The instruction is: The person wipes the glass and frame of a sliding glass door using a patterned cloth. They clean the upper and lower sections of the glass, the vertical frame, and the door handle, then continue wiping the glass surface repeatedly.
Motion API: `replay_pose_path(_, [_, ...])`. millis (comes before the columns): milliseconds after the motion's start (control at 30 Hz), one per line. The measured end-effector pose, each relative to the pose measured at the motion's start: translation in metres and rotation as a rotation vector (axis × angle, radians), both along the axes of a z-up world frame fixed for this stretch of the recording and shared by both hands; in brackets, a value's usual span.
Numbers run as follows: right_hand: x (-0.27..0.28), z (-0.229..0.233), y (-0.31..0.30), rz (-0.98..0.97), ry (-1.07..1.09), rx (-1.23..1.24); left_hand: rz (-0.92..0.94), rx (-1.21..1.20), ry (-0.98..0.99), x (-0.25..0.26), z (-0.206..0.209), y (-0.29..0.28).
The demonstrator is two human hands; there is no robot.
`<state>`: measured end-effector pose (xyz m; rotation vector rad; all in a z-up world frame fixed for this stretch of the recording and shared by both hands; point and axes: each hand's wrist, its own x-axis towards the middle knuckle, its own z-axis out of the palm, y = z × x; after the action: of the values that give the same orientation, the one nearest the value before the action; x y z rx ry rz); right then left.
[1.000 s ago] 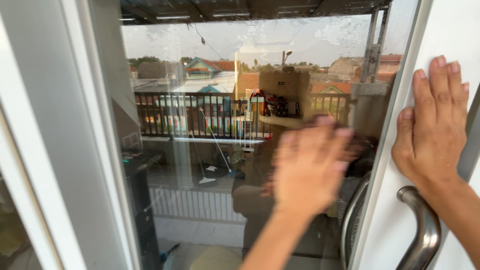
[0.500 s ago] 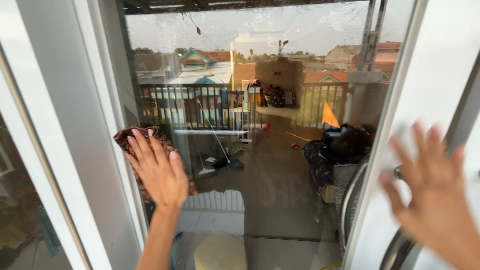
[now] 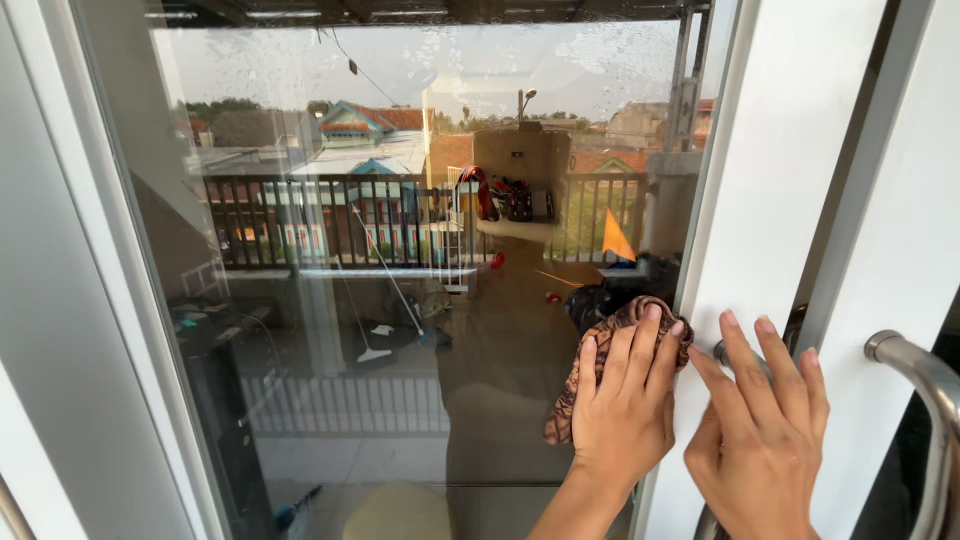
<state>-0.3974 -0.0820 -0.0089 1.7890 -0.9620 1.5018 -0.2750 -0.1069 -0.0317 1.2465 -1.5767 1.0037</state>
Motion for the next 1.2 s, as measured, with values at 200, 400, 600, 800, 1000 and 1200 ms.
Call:
replay_pose_path(200, [-0.006,0.004,0.004,0.093,-0.025,-0.017,-0.037,0.014,-0.003,0.041,-0.009,0.012])
replay_pose_path(400, [-0.007,-0.018,0.014,0.077,-0.093,-0.04,0.247,-0.106,0.082,0.148,-0.028,0.051])
replay_pose_path(600, [-0.003,-0.058,-0.004,0.108,-0.233,0.217,0.403,-0.185,0.219,0.272,-0.06,0.106])
replay_pose_path(800, [-0.005,-0.064,-0.015,0.06,-0.197,0.187,0.39,-0.185,0.328,0.327,-0.077,0.144])
replay_pose_path(1000, [-0.001,-0.053,-0.006,-0.025,-0.098,-0.011,0.403,-0.28,0.428,0.253,-0.079,0.097])
replay_pose_path(1200, [0.01,-0.056,-0.006,0.119,-0.258,0.035,0.262,-0.057,0.164,0.107,-0.084,0.022])
